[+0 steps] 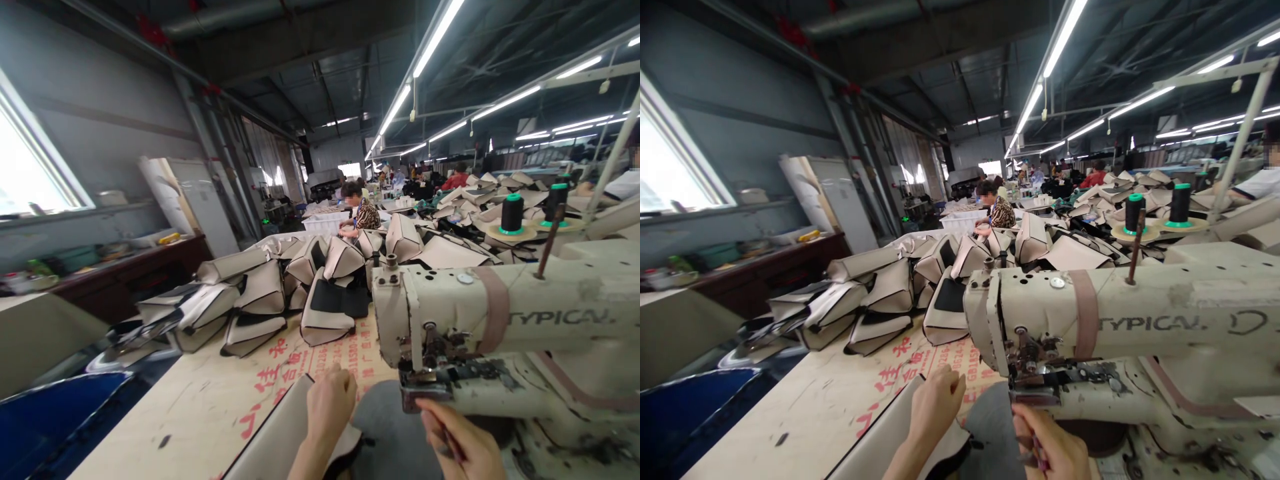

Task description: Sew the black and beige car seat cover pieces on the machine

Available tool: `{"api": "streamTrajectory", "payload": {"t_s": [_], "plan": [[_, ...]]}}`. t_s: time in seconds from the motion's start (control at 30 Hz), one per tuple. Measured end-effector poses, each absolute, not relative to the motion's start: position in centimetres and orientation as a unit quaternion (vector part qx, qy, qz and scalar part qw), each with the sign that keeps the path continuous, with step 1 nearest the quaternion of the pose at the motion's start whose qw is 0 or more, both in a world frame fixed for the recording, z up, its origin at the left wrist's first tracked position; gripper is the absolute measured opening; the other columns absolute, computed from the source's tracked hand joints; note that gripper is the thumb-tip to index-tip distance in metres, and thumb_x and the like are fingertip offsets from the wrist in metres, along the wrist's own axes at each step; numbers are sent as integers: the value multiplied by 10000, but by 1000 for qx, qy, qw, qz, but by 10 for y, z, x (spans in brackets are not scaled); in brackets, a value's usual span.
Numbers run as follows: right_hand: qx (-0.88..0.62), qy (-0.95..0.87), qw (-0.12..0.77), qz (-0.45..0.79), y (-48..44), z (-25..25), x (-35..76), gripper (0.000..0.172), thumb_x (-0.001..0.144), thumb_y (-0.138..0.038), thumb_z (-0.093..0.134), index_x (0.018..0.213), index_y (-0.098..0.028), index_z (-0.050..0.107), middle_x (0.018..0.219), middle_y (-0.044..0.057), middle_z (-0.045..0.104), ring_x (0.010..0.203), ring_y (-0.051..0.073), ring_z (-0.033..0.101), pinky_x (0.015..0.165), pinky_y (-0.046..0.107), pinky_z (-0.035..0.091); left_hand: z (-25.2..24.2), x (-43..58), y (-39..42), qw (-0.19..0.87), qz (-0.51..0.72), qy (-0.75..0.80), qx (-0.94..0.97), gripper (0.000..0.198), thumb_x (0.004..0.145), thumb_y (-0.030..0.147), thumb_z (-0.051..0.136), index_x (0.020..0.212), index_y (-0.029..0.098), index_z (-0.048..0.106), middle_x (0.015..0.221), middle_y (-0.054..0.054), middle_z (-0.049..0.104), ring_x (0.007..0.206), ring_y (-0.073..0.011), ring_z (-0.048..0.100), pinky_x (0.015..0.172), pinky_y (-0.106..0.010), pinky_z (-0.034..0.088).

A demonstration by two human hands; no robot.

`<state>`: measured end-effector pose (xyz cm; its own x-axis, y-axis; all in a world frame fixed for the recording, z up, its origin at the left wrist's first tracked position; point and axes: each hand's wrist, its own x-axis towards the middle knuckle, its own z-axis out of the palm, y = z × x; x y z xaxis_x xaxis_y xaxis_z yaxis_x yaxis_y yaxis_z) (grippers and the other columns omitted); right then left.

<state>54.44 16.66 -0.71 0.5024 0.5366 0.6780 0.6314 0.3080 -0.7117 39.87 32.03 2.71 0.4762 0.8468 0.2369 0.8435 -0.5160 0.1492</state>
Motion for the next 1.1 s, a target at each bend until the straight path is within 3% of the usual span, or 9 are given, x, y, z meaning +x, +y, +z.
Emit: {"api": "streamTrajectory", "payload": {"t_s": [0.1,0.2,0.3,0.43,0.57,0.73,0.97,1.1], "plan": [[-572,-507,640,-78,176,7,548,188,856,-268,513,982,-199,634,877,30,670,718,117,642,669,138,486,21,404,301,28,166,490,856,354,882,296,370,603,178,554,710,-9,563,698,-141,539,610,-231,361],[-603,-457,647,-97,192,17,539,226,823,-302,588,992,-158,633,876,58,671,684,125,635,651,154,480,20,413,283,54,228,446,864,309,874,310,409,642,190,573,833,-23,591,843,-172,537,754,-288,391],[-622,-360,695,-29,208,22,523,275,797,-382,606,894,-129,653,784,76,668,636,151,618,612,195,483,21,419,270,76,269,415,866,227,857,270,444,695,201,589,945,-39,592,929,-207,516,801,-351,391],[-596,-221,765,106,218,25,515,316,753,-441,617,729,-126,609,630,47,618,564,159,571,512,211,462,19,417,264,114,270,397,870,137,829,179,463,749,202,572,936,-32,587,907,-197,521,794,-354,408],[-573,-252,761,170,210,22,529,323,725,-439,633,650,-131,570,585,20,574,552,152,531,482,209,423,22,412,265,133,316,414,843,128,806,151,494,901,212,554,963,-29,582,941,-202,517,813,-372,417],[-610,-296,726,115,201,20,533,304,787,-428,580,813,-128,624,758,60,648,701,179,585,580,212,439,45,425,256,131,436,362,814,104,841,191,482,930,205,535,924,-44,587,917,-203,529,806,-358,428],[-686,-324,647,-74,211,15,537,397,754,-502,610,547,-168,554,485,-12,541,439,113,486,506,208,372,57,444,242,192,464,342,794,87,853,155,459,868,196,535,840,-31,593,823,-171,557,735,-296,452],[-692,-311,646,-86,208,10,547,434,791,-541,543,571,-167,560,491,-7,547,424,108,481,473,198,367,55,436,240,204,459,333,798,82,843,148,475,864,196,539,825,-23,592,801,-158,559,719,-270,456]]}}
